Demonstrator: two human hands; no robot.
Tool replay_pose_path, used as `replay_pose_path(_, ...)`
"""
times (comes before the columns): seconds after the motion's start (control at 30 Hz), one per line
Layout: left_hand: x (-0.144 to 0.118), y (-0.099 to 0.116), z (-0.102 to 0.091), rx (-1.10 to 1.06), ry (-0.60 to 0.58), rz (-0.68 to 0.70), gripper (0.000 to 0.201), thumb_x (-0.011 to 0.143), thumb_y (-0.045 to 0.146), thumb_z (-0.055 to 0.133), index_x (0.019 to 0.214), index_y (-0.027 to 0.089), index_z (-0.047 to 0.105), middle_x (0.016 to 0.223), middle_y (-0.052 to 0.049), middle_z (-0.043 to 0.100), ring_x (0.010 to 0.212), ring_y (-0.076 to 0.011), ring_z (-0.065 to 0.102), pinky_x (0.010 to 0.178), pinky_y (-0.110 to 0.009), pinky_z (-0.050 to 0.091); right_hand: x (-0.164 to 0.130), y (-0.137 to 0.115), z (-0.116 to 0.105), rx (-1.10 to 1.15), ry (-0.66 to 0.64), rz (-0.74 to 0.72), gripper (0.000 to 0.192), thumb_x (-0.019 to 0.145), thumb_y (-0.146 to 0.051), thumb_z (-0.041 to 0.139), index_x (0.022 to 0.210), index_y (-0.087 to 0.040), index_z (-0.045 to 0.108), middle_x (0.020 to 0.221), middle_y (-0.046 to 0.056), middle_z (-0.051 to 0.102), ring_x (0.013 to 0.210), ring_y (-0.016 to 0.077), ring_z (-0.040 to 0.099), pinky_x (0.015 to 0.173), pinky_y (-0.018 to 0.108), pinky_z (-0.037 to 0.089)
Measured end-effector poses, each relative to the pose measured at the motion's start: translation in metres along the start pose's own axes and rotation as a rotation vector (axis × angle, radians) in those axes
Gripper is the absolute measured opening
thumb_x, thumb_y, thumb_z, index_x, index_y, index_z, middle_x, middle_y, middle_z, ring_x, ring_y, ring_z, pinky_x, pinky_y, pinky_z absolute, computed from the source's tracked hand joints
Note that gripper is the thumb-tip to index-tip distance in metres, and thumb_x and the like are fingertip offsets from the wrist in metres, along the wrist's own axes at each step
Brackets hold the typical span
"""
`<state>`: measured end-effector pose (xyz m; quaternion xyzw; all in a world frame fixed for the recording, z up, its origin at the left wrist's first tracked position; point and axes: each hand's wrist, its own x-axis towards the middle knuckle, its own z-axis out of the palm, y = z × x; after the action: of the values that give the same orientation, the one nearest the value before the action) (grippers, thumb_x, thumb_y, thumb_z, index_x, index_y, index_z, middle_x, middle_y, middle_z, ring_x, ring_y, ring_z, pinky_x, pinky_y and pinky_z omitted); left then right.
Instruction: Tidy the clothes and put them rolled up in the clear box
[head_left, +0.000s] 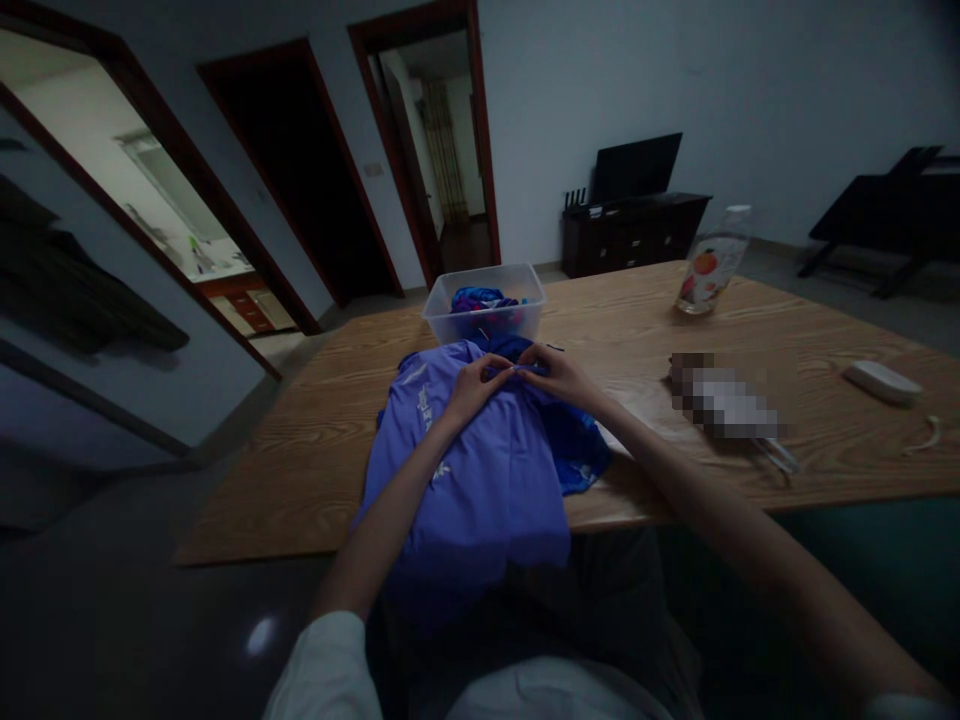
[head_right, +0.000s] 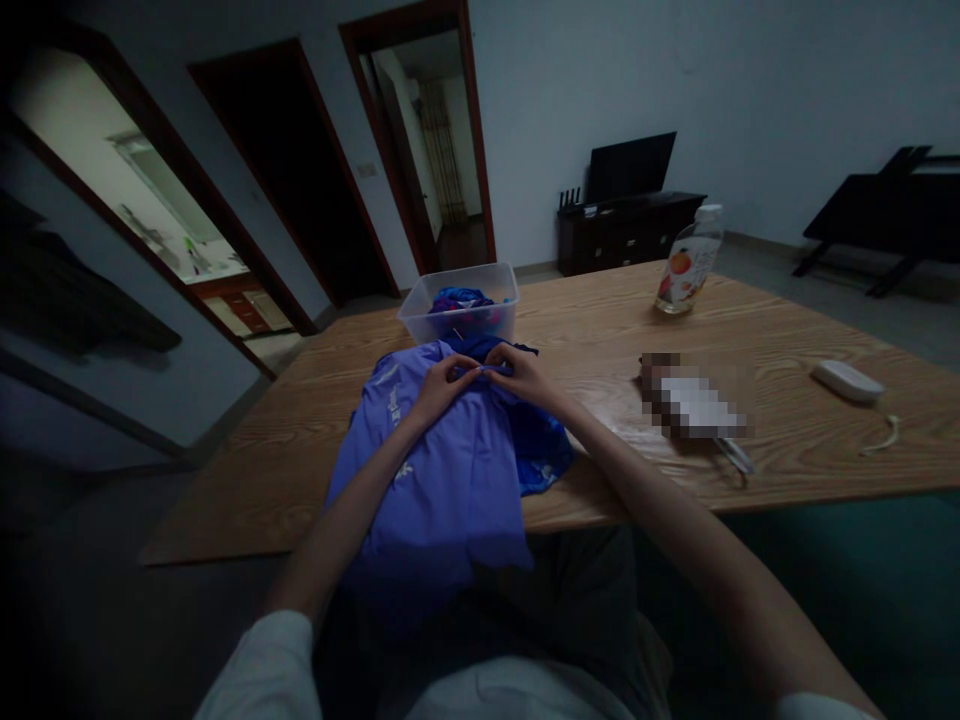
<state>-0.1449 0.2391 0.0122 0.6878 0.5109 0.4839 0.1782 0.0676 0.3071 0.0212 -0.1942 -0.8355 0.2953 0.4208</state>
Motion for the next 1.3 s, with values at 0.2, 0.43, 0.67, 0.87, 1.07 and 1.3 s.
replay_pose_path(0.2, -0.001, 0.002, -0.001, 0.014, 0.002, 0.011, 0.035, 0.094, 0.053, 0.070, 0.106, 0.021, 0.076, 0.102, -0.002, 0.077, 0.077, -0.0157, 0.064, 0.070, -0.028, 0.047, 0.001, 0.012, -0.007, 0.034, -0.043, 0.019, 0.039, 0.093, -0.060, 0.070, 0.103, -0.022, 0.068, 0.096, 0.006, 0.071, 0.089, 0.0243, 0.065, 0.078, 0.036, 0.054)
replay_pose_path(0.43, 0.000, -0.003, 0.000, 0.016, -0.003, -0.001, 0.035, 0.094, 0.052, 0.070, 0.109, 0.022, 0.077, 0.106, -0.004, 0.079, 0.087, -0.0190, 0.069, 0.078, -0.030, 0.051, 0.006, 0.025, -0.026, -0.061, -0.090, 0.046, 0.037, 0.088, -0.059, 0.073, 0.091, -0.022, 0.071, 0.082, 0.004, 0.070, 0.074, 0.0225, 0.063, 0.068, 0.033, 0.049)
replay_pose_path(0.67, -0.001, -0.001, -0.001, 0.050, 0.006, 0.027, 0.031, 0.096, 0.049, 0.069, 0.110, 0.023, 0.079, 0.108, -0.004, 0.079, 0.093, -0.0205, 0.070, 0.082, -0.031, 0.051, 0.004, 0.019, -0.036, -0.205, -0.145, -0.062, 0.023, 0.090, -0.038, 0.066, 0.104, -0.022, 0.074, 0.101, 0.009, 0.071, 0.090, 0.0268, 0.066, 0.079, 0.036, 0.051)
replay_pose_path(0.87, -0.002, 0.001, 0.000, 0.039, 0.012, 0.005, 0.031, 0.093, 0.049, 0.073, 0.108, 0.022, 0.077, 0.104, -0.004, 0.079, 0.083, -0.0182, 0.068, 0.076, -0.030, 0.051, 0.001, 0.012, -0.018, -0.182, -0.179, -0.112, 0.032, 0.096, -0.046, 0.064, 0.116, -0.022, 0.071, 0.111, 0.011, 0.071, 0.103, 0.0296, 0.065, 0.090, 0.041, 0.051)
replay_pose_path(1.07, -0.002, -0.001, 0.000, 0.047, 0.006, 0.019, 0.029, 0.092, 0.049, 0.075, 0.103, 0.022, 0.076, 0.098, -0.001, 0.077, 0.073, -0.0146, 0.063, 0.068, -0.028, 0.047, 0.001, 0.021, -0.003, -0.259, -0.110, -0.113, 0.028, 0.102, -0.047, 0.059, 0.105, -0.024, 0.074, 0.102, 0.011, 0.072, 0.096, 0.0279, 0.065, 0.086, 0.039, 0.049)
replay_pose_path(1.3, -0.002, 0.001, -0.001, 0.072, 0.000, 0.018, 0.027, 0.092, 0.047, 0.075, 0.102, 0.022, 0.075, 0.095, 0.000, 0.076, 0.069, -0.0137, 0.060, 0.068, -0.028, 0.046, 0.002, 0.018, -0.007, -0.256, -0.118, -0.113, 0.031, 0.100, -0.050, 0.062, 0.101, -0.023, 0.076, 0.096, 0.011, 0.073, 0.092, 0.0284, 0.065, 0.084, 0.039, 0.047)
